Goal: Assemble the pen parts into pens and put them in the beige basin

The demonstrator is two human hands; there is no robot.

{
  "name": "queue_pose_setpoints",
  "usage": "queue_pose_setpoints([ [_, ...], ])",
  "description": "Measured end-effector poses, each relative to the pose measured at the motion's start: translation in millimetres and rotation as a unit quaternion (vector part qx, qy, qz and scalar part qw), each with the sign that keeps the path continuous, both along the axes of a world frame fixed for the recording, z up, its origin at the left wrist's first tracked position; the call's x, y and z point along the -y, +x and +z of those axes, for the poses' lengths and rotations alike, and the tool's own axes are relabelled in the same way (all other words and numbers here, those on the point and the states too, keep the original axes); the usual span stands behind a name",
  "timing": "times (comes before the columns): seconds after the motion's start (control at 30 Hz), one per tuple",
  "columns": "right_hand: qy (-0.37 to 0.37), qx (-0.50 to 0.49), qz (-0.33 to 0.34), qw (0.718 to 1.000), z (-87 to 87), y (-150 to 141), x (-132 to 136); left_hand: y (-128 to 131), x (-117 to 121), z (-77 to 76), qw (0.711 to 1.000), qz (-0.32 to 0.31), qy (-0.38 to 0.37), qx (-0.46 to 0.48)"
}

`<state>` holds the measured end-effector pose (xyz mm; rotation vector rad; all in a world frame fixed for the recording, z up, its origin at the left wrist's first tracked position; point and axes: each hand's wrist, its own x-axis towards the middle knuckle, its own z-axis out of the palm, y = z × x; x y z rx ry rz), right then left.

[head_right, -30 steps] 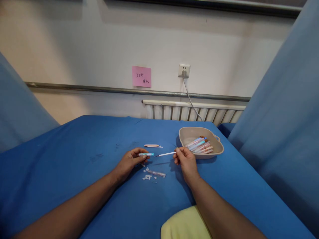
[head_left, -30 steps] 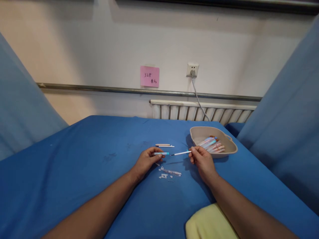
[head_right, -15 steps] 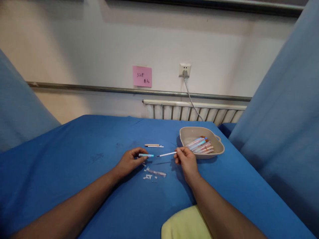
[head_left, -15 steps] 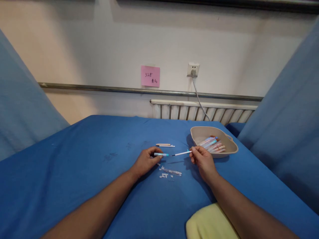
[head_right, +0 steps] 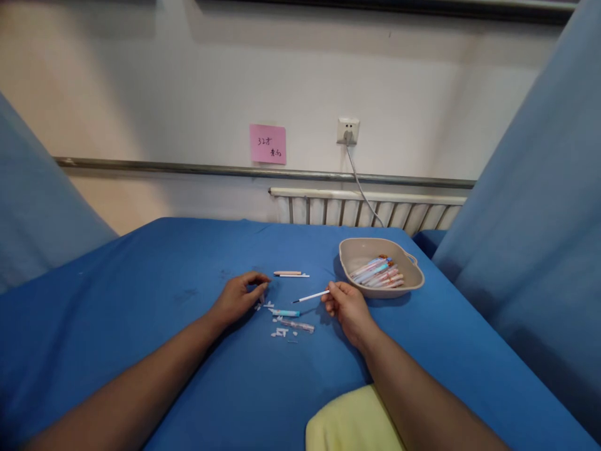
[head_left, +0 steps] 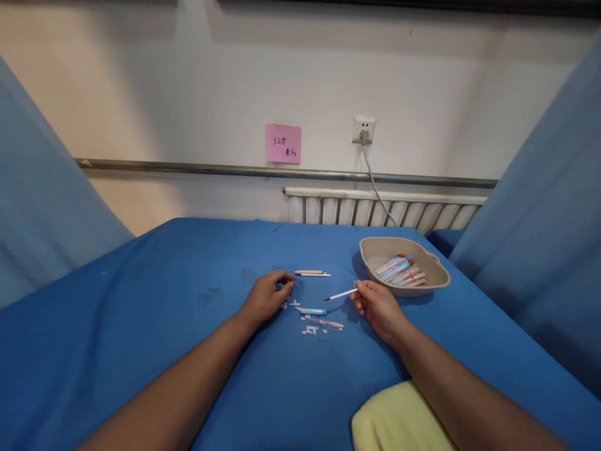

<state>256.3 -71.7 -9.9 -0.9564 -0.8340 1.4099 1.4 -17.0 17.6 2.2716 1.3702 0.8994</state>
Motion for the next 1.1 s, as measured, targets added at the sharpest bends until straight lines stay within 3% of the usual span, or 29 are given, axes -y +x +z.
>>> queue_pose_setpoints([
  [0.13,-0.036,-0.020,0.011,0.999,2.3,2,1,-5,0,5.4,1.000,-0.004,0.001,0.012],
  [0.4,-0.066,-0.049,0.050,0.995,2.5,2,4,-40,-20,4.2,0.994,0.109,0.012,0.024],
  [0.5,-0.068,-0.043,0.062,0.995,2.4,3,4,-44,-20,3.9,0.997,0.070,-0.007,0.004],
  [0.63,-0.065,-0.028,0.064,0.995,3.0,3,4,-38,-13,6.9,0.993,-0.092,-0.033,-0.064],
  [0.7,-0.062,-0.028,0.064,0.996,3.0,2,4,-34,-9,9.4,0.983,-0.141,-0.032,-0.111],
  [0.9,-0.036,-0.024,0.042,0.998,3.8,-1,5,-26,-3,15.0,0.971,-0.150,0.011,-0.185],
  [1.0,0.027,-0.007,-0.020,0.999,6.6,-3,6,-22,1,16.4,0.978,-0.123,0.004,-0.167],
  [1.1,0.067,0.010,-0.077,0.995,9.6,-6,7,-14,10,18.8,0.988,-0.106,-0.061,-0.094],
])
